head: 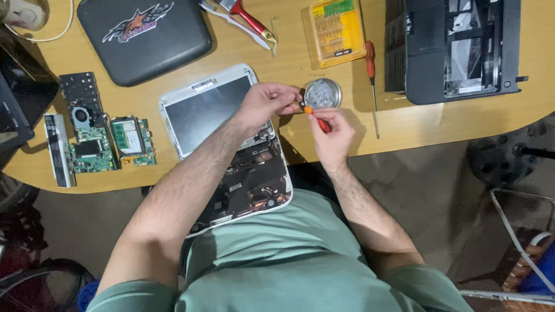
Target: The person uses a screwdriver to remove screws from a circuit board and then from the bezel of a laptop screen. They lift the circuit board and place it on the table, then remove the screen bezel and set it aside.
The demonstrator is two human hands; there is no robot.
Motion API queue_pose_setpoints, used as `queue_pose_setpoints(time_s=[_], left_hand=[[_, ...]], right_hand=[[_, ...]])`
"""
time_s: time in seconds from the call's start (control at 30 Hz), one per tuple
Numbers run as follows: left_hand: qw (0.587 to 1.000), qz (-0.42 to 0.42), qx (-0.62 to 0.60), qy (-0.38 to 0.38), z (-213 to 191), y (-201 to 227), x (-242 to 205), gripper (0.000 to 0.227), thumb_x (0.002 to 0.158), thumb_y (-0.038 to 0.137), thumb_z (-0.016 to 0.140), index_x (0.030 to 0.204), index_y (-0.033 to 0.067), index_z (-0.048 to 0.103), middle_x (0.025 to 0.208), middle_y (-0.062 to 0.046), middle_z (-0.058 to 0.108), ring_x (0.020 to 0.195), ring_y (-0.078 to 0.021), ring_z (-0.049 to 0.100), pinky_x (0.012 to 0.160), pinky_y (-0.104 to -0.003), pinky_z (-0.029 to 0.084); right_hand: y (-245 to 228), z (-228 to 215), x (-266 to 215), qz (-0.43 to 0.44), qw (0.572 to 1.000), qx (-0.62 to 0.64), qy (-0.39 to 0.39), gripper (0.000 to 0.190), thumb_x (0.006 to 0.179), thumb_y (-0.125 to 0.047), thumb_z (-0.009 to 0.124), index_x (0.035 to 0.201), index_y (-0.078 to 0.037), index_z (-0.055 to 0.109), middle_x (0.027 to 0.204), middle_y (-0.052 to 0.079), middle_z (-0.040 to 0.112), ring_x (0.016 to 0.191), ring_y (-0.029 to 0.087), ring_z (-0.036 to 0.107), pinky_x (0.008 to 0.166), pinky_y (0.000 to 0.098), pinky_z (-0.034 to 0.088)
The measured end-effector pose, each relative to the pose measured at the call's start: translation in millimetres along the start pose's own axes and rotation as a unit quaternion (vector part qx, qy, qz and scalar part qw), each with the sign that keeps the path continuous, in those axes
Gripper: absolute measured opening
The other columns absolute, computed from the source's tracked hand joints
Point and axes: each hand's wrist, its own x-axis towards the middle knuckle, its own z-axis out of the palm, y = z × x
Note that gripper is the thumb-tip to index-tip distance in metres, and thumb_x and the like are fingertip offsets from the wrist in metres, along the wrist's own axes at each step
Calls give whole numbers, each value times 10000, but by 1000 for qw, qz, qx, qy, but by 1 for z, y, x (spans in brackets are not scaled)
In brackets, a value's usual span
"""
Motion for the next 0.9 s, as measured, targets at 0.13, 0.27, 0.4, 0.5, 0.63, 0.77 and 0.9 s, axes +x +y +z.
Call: queue_pose_setpoints(time_s=[0.13,0.27,0.4,0.5,0.63,0.77,0.9], left_hand=[[1000,-6,7,9,1,-2,8,226,1140,20,829,1343,-76,859,1188,-218,918,1015,-249,943,923,-288,817],[994,48,92,14,-3,3,17,169,1140,32,858,1299,-19,886,1072,-167,912,933,-187,916,865,-253,803],[828,285,481,45,-5,17,41,91,1106,122,922,1182,73,936,1219,-115,880,1144,-273,818,1127,-493,654],[812,260,517,77,1,14,63,129,1112,191,925,1194,95,950,1147,-9,747,1029,-183,747,1039,-390,753],[705,321,627,80,-15,-3,90,141,1082,240,985,1187,147,1003,1183,-24,713,1015,-234,702,902,-439,740],[697,328,632,83,-15,1,86,77,1121,163,931,1147,135,998,1153,-5,684,985,-257,706,728,-478,705],[704,349,614,79,-19,3,84,100,1118,150,956,1202,116,1001,1104,-5,727,945,-254,729,812,-472,707]], right_hand=[[-1,-4,3,17,1000,0,-1,157,1044,88,951,1144,7,862,1124,167,860,1105,200,854,1024,415,697],[4,-11,2,20,1000,-6,3,161,1035,98,959,1120,-5,869,1122,182,863,1119,238,887,1055,428,694],[2,-18,-10,10,993,-112,-20,123,1037,60,924,1071,-45,871,1080,113,867,1020,187,842,974,305,698],[14,-28,-20,-52,982,-160,-82,139,991,54,940,1065,-46,876,1084,124,904,1015,232,847,940,368,702],[22,-37,-26,-111,975,-155,-114,121,998,52,925,1042,-40,861,1077,134,885,1003,235,849,941,370,706],[23,-31,-23,-137,972,-155,-114,111,1011,67,919,1060,-5,852,1089,162,870,1018,265,849,946,381,722],[29,-31,-25,-150,967,-165,-123,108,1016,65,923,1073,12,848,1087,171,856,1007,270,836,928,381,727]])
